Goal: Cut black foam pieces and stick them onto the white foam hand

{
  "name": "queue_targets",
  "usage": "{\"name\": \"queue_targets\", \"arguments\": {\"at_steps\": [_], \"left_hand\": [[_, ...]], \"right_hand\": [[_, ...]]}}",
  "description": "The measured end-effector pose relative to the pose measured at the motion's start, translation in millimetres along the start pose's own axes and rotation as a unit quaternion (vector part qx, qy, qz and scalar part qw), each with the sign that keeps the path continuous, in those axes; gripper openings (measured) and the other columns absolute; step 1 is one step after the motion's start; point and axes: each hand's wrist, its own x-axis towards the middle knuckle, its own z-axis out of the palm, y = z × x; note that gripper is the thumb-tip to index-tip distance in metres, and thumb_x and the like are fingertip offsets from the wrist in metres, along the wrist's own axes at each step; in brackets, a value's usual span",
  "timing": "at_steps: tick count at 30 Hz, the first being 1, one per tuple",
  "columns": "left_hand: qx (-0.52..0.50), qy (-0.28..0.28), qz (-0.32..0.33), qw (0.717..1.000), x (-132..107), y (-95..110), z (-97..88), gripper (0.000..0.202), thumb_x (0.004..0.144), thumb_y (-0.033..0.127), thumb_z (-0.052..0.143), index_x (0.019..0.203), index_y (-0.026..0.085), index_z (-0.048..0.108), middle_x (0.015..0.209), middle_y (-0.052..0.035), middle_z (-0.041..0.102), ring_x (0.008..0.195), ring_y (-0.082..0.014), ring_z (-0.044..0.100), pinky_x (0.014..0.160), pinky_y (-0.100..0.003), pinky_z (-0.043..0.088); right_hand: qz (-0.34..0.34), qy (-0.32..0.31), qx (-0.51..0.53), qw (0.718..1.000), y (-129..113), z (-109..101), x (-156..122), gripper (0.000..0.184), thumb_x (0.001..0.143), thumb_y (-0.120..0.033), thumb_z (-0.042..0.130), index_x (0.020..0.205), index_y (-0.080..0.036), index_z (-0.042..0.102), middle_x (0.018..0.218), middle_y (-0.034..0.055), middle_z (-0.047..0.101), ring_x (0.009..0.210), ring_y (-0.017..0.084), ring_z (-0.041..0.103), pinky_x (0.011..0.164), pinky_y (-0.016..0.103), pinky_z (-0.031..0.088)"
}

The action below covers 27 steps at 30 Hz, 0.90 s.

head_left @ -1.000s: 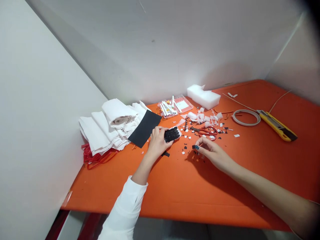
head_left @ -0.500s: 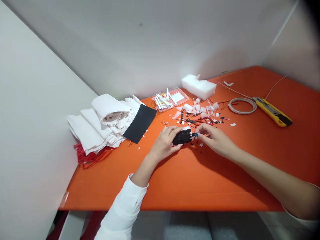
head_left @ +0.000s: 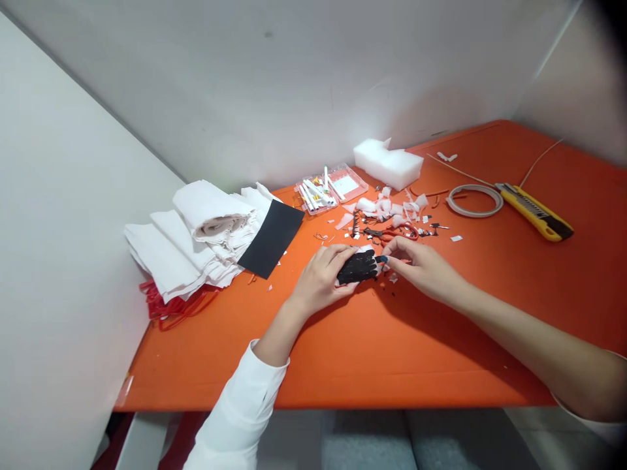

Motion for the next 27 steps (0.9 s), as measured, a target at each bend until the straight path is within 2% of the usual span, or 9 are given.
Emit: {"name": "queue_targets", "arguments": {"at_steps": [9,18,27], "left_hand": [[0.019,0.045,0.032,0.998,-2.2,-4.0,5.2,0.053,0.08,0.024,0.061,0.131,0.02,0.045,0.122,-0.0111,0.056,0.108,-0.0234,0.053,0.095,-0.039,0.044],[0.04,0.064,0.052,0.996,-2.7,-4.8,7.1,0.052,0.08,0.024,0.061,0.13,0.018,0.046,0.121,-0.011,0.057,0.106,-0.0222,0.054,0.094,-0.037,0.046],[0.055,0.084,0.057,0.993,-2.5,-2.6,9.6,0.052,0.08,0.026,0.062,0.129,0.018,0.047,0.119,-0.0121,0.059,0.104,-0.0236,0.056,0.091,-0.038,0.046]], "right_hand": [[0.029,-0.02,0.069,0.997,-3.0,0.8,-0.1,0.008,0.085,-0.027,0.052,0.081,-0.021,0.051,0.077,0.0006,0.062,0.062,0.015,0.06,0.061,0.029,0.049],[0.019,-0.031,0.096,0.995,-0.9,1.6,0.5,0.007,0.084,-0.026,0.055,0.08,-0.02,0.053,0.076,0.0003,0.06,0.065,0.014,0.058,0.06,0.026,0.049],[0.042,-0.021,0.163,0.985,1.8,4.9,0.3,0.011,0.082,-0.029,0.058,0.081,-0.019,0.055,0.074,0.0007,0.063,0.061,0.013,0.058,0.06,0.028,0.05]]}}
